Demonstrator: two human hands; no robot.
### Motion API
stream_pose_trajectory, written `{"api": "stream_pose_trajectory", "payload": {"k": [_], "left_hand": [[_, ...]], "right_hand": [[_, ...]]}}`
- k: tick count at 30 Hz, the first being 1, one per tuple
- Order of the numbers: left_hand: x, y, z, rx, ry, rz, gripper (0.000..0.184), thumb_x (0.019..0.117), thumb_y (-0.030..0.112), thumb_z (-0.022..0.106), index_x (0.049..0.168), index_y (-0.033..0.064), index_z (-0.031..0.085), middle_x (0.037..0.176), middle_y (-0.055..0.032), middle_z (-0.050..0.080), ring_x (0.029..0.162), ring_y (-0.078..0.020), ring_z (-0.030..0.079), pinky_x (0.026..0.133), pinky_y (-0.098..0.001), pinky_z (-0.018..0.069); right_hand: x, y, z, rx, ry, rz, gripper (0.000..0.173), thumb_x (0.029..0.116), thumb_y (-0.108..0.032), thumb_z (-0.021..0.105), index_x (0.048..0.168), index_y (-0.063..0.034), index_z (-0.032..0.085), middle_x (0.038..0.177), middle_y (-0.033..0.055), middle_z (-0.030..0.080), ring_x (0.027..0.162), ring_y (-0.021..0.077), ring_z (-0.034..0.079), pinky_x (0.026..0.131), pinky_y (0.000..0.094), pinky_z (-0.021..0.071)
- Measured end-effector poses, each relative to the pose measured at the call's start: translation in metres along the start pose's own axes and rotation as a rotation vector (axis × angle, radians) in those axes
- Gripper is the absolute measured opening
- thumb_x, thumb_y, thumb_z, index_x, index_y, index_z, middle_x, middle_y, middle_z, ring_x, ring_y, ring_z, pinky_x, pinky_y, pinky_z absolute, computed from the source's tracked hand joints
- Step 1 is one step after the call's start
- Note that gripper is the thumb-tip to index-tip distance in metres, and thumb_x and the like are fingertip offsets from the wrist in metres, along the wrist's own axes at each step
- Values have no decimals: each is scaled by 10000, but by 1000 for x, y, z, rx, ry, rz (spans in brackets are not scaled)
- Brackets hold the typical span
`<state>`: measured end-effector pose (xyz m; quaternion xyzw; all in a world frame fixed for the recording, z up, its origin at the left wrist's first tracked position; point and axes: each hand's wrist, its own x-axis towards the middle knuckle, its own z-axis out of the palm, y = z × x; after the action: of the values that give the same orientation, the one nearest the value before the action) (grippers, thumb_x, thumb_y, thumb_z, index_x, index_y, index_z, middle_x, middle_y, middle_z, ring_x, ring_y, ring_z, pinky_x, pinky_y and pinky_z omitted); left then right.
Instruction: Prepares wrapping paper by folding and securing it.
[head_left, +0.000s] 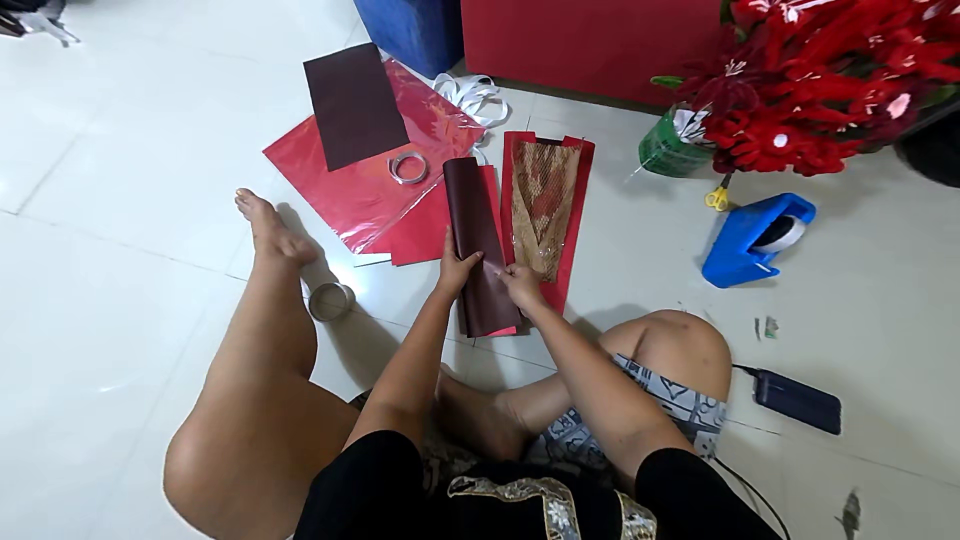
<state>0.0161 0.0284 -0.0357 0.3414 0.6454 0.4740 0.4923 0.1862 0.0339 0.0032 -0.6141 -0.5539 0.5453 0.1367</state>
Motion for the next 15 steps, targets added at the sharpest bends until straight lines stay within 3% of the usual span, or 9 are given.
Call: {"api": "stream_pose_trajectory", "payload": {"k": [5, 8, 12, 15], "left_hand": [[5, 3, 16, 16, -10, 22, 1064, 892, 61, 777, 1656, 141, 41, 1677, -187, 247, 1445, -316, 457, 1142, -500, 450], [2, 9, 27, 11, -12, 7, 1061, 905, 90, 775, 1657, 157, 31, 1638, -226, 315, 1367, -351, 536, 1099, -513, 487], [-8, 10, 30, 37, 45, 16, 1046, 915, 113, 768, 1656, 143, 31, 1374, -311, 569, 1127, -367, 671, 992, -502, 546], [-17, 5, 22, 175, 110, 30, 982, 946, 180, 740, 1654, 130, 61, 1237, -296, 643, 1041, -355, 690, 971, -499, 546]], "right_hand": [[4, 0, -14, 45, 70, 37, 266, 1044, -210, 618, 1041, 48, 680, 981, 149, 647, 886, 191, 592, 844, 383, 493], [8, 2, -26, 98, 100, 52, 270, 1043, -207, 625, 1021, 58, 669, 996, 160, 631, 905, 202, 577, 856, 387, 482], [10, 3, -33, 101, 85, 62, 271, 1046, -215, 622, 1030, 51, 669, 992, 151, 636, 904, 197, 582, 858, 388, 486], [13, 8, -24, 40, 52, 39, 284, 1045, -233, 620, 1002, 44, 663, 947, 139, 619, 862, 196, 574, 829, 390, 486]]}}
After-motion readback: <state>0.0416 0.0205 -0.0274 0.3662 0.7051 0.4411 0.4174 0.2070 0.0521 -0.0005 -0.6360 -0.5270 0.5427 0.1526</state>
